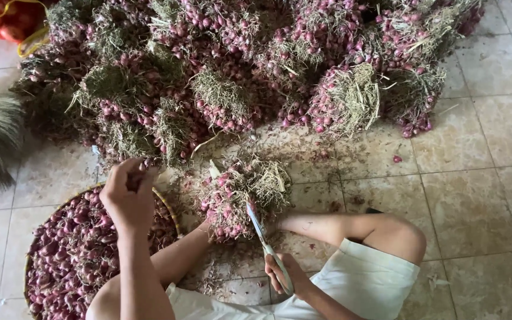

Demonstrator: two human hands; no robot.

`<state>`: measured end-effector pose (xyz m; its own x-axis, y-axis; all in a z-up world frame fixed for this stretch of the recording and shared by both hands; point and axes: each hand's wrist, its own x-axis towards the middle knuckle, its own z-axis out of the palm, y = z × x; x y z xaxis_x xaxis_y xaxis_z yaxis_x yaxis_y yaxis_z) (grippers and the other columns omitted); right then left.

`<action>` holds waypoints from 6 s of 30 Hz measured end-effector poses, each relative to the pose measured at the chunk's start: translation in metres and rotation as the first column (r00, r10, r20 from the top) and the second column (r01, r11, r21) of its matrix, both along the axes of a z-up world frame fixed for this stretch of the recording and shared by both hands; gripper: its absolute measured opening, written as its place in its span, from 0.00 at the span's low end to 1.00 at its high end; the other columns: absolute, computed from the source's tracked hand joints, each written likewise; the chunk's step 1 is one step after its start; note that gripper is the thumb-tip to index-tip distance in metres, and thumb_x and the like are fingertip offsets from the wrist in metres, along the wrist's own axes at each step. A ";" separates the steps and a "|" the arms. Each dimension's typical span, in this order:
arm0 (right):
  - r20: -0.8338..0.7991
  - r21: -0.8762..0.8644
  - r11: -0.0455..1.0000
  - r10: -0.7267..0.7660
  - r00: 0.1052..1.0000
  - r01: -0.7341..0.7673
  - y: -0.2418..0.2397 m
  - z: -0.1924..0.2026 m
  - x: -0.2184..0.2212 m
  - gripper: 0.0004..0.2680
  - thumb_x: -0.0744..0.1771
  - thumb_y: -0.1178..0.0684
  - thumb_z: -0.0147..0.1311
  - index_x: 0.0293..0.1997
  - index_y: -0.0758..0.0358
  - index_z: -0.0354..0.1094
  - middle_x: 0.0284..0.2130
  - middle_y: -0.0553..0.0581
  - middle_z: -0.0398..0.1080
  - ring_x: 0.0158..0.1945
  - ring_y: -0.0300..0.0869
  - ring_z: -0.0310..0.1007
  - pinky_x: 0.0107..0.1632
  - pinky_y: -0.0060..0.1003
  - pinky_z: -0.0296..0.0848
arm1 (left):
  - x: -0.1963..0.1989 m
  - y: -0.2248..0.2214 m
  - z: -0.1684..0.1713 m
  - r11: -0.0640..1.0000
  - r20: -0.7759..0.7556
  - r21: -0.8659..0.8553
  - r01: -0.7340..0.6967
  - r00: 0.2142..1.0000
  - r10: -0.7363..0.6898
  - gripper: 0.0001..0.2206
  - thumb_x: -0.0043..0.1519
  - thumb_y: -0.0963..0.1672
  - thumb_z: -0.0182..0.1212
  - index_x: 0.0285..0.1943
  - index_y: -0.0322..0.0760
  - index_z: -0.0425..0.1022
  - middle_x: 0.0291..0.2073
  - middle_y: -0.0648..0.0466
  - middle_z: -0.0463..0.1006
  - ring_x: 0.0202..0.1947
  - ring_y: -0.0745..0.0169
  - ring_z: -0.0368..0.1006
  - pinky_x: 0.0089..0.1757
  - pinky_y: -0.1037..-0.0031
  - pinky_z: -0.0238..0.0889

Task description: Cutting shallot bulbs from dried stalks using a knife and collecting them in a basket

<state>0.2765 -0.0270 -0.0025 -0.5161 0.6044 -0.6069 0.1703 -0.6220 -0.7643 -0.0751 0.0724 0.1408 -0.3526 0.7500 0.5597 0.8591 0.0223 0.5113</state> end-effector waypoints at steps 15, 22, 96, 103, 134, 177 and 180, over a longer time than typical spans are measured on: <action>-0.198 0.173 0.950 -0.226 0.954 0.261 0.020 -0.008 -0.011 0.14 0.62 0.43 0.70 0.33 0.60 0.68 0.17 0.46 0.65 0.13 0.33 0.54 0.15 0.27 0.56 | 0.112 -0.025 -0.080 0.755 0.943 -0.004 0.656 0.253 -0.215 0.20 0.66 0.38 0.53 0.70 0.32 0.63 0.22 0.61 0.63 0.22 0.74 0.54 0.26 0.83 0.51; -0.284 0.346 0.857 -0.293 0.913 0.382 0.040 0.032 -0.057 0.17 0.59 0.53 0.72 0.43 0.64 0.63 0.42 0.61 0.77 0.46 0.50 0.82 0.49 0.42 0.87 | 0.152 -0.076 -0.071 0.772 0.979 0.024 0.635 0.142 -0.148 0.22 0.67 0.38 0.42 0.72 0.44 0.59 0.48 0.43 0.73 0.38 0.63 0.73 0.35 0.79 0.71; -0.374 -0.674 0.734 -0.239 0.896 -0.085 0.068 0.004 -0.066 0.27 0.65 0.22 0.46 0.30 0.60 0.73 0.22 0.53 0.75 0.21 0.40 0.75 0.25 0.32 0.78 | 0.082 0.030 -0.105 0.566 0.714 -0.664 0.489 0.638 0.287 0.20 0.65 0.52 0.58 0.58 0.35 0.73 0.20 0.58 0.64 0.19 0.71 0.52 0.28 0.78 0.51; -0.244 -0.664 0.747 -0.265 0.933 0.038 0.067 -0.009 -0.075 0.21 0.67 0.26 0.50 0.28 0.53 0.68 0.17 0.47 0.71 0.15 0.34 0.70 0.18 0.24 0.70 | 0.072 0.022 -0.132 0.678 0.806 -0.581 0.450 0.433 0.403 0.23 0.57 0.49 0.64 0.58 0.33 0.73 0.50 0.48 0.78 0.48 0.58 0.73 0.55 0.70 0.65; -0.131 0.464 0.791 -0.383 0.915 0.398 0.039 0.014 -0.076 0.12 0.62 0.56 0.70 0.38 0.57 0.63 0.29 0.51 0.67 0.20 0.32 0.60 0.22 0.24 0.68 | 0.124 -0.120 -0.102 0.939 0.988 0.060 0.339 -0.153 -0.008 0.12 0.60 0.38 0.64 0.48 0.41 0.67 0.30 0.59 0.65 0.26 0.68 0.67 0.28 0.75 0.67; -0.050 0.122 0.983 0.144 0.988 -0.137 -0.012 -0.028 0.013 0.10 0.70 0.56 0.42 0.32 0.65 0.67 0.21 0.53 0.65 0.15 0.39 0.68 0.18 0.28 0.71 | 0.060 -0.141 -0.048 0.959 0.942 -0.282 0.024 -0.180 0.282 0.16 0.63 0.41 0.56 0.60 0.34 0.73 0.46 0.42 0.78 0.38 0.48 0.72 0.39 0.62 0.64; -0.014 0.103 0.985 0.142 0.990 -0.139 -0.017 -0.035 0.023 0.08 0.69 0.53 0.47 0.30 0.60 0.64 0.20 0.51 0.63 0.16 0.40 0.67 0.21 0.32 0.69 | 0.027 -0.149 -0.008 0.925 0.919 -0.366 -0.098 0.118 0.376 0.15 0.62 0.47 0.58 0.55 0.36 0.75 0.37 0.49 0.80 0.32 0.60 0.73 0.32 0.72 0.64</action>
